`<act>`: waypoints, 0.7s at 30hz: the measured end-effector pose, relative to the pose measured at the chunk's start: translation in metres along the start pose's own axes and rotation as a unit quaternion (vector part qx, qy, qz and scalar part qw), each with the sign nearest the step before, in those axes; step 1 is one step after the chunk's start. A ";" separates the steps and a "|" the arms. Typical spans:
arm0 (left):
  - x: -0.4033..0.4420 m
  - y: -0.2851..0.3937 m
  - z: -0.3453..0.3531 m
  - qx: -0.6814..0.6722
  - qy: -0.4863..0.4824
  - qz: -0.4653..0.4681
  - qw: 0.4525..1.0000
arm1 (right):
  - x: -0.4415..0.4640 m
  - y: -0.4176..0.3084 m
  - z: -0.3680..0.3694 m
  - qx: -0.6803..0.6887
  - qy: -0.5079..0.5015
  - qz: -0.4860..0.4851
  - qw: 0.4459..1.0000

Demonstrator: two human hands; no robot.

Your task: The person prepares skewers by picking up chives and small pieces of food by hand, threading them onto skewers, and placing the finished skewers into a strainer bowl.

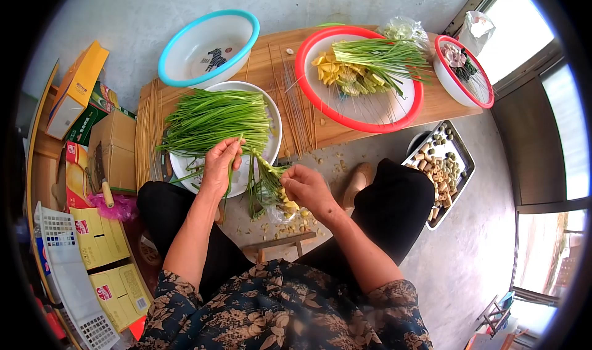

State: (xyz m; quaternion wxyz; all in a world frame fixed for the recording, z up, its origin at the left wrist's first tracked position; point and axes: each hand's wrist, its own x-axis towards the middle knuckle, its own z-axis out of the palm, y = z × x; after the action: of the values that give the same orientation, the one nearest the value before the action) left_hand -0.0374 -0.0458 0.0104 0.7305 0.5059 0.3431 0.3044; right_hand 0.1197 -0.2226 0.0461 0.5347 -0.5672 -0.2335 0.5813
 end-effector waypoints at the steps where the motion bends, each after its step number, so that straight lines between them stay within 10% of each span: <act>1: 0.001 -0.001 -0.001 -0.009 0.002 -0.002 1.000 | 0.000 0.001 0.000 0.000 0.000 0.000 1.000; 21: 0.000 0.001 0.000 -0.011 -0.004 -0.008 1.000 | 0.001 0.001 -0.002 -0.008 -0.004 0.008 1.000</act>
State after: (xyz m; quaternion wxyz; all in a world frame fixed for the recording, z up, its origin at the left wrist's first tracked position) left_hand -0.0378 -0.0458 0.0116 0.7399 0.4963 0.3405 0.3005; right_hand 0.1214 -0.2230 0.0442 0.5247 -0.5708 -0.2353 0.5860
